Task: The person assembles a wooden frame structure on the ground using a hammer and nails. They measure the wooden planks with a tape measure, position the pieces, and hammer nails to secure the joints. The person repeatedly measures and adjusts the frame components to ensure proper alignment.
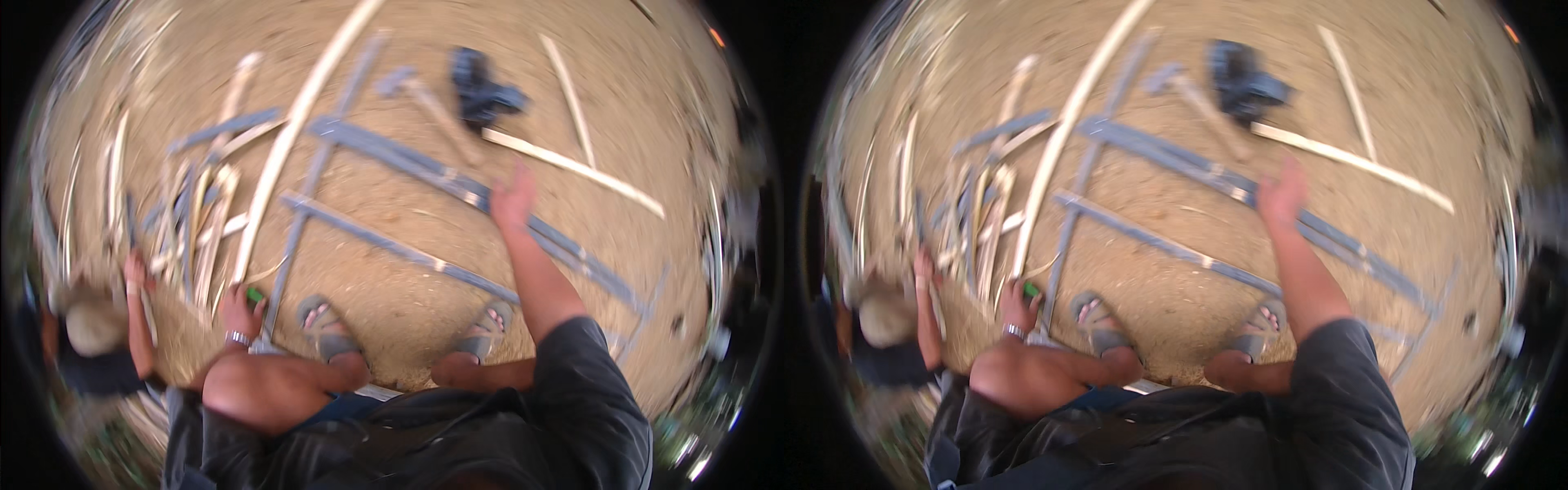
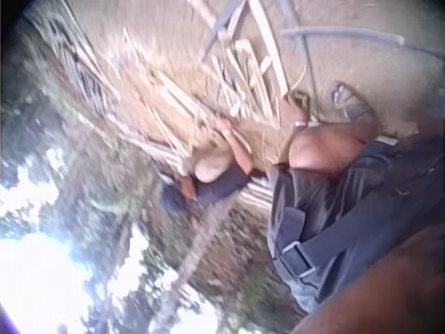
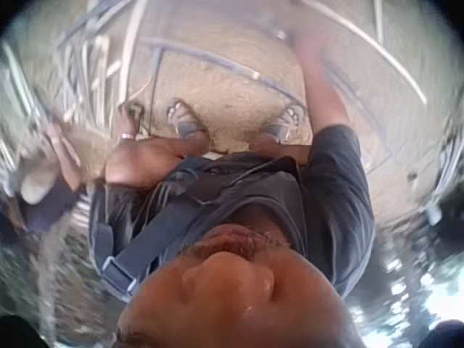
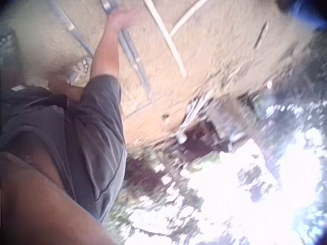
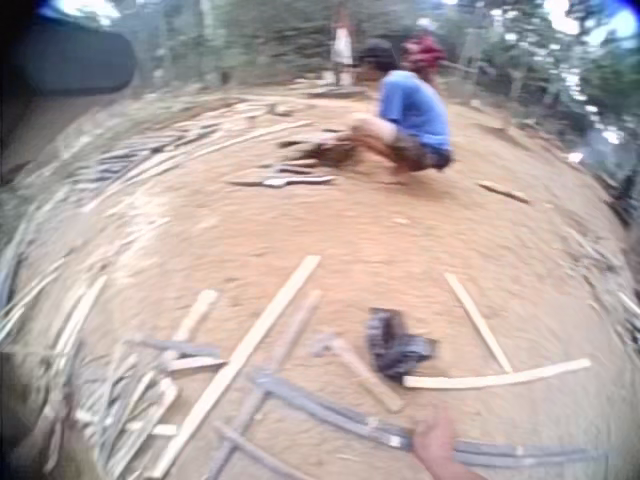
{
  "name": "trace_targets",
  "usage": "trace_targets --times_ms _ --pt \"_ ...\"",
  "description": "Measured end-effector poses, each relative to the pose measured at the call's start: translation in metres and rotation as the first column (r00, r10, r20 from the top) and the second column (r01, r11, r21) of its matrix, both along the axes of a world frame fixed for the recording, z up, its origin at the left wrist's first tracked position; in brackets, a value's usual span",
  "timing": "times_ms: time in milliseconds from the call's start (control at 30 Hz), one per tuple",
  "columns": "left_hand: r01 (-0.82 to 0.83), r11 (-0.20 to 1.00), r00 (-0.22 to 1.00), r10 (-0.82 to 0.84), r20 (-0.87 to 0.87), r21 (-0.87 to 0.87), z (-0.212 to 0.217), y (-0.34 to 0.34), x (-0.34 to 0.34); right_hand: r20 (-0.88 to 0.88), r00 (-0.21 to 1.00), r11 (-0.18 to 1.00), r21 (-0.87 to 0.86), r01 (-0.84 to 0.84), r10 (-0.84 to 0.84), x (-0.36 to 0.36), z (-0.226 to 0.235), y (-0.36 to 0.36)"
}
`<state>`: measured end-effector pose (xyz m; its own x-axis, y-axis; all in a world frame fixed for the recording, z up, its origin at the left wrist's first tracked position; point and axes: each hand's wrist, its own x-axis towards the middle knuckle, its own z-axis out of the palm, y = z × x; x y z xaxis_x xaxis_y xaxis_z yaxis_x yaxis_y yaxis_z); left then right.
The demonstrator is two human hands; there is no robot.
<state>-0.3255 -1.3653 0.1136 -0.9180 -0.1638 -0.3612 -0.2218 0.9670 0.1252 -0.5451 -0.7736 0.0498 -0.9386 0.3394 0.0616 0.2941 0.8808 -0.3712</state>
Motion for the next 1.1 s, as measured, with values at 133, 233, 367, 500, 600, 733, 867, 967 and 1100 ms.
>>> trace_targets --times_ms 133,233,367,500,600,733,867,967,1100 --pt "-0.073 0.995 0.99 0.064 0.123 0.069 0.006 -0.006 0.025 -0.038 0.932 0.933 0.016 -0.36 0.36 0.024 0.008 -0.034" --pt "-0.246 0.966 0.962 0.232 0.142 0.083 0.02 0.009 0.05 0.082 0.806 0.809 0.005 -0.588 0.586 0.046 0.017 -0.051" --pt "-0.537 0.839 0.841 0.524 0.132 0.089 0.021 0.019 0.13 0.233 0.578 0.609 -0.088 -0.788 0.782 0.063 0.033 -0.107" --pt "-0.734 0.672 0.679 0.722 0.131 0.099 0.031 0.048 0.214 0.315 0.404 0.469 -0.166 -0.867 0.859 0.063 0.04 -0.162" --pt "-0.854 0.516 0.519 0.841 0.155 0.057 0.026 0.087 0.278 0.402 0.384 0.479 -0.168 -0.862 0.831 0.06 0.041 -0.2" --pt "-0.938 0.339 0.345 0.878 0.333 0.076 0.015 0.143 0.348 0.407 0.378 0.467 -0.143 -0.873 0.832 0.057 0.036 -0.222" --pt "-0.968 0.217 0.248 0.908 0.337 0.127 0.016 0.177 0.362 0.366 0.364 0.43 -0.115 -0.896 0.857 0.052 0.038 -0.21" --pt "-0.978 0.129 0.173 0.941 0.29 0.167 0.015 0.196 0.359 0.357 0.358 0.409 -0.079 -0.909 0.863 0.056 0.026 -0.194" --pt "-0.976 0.124 0.155 0.972 0.174 0.177 -0.01 0.176 0.34 0.412 0.332 0.384 -0.047 -0.922 0.848 0.067 0.036 -0.202"
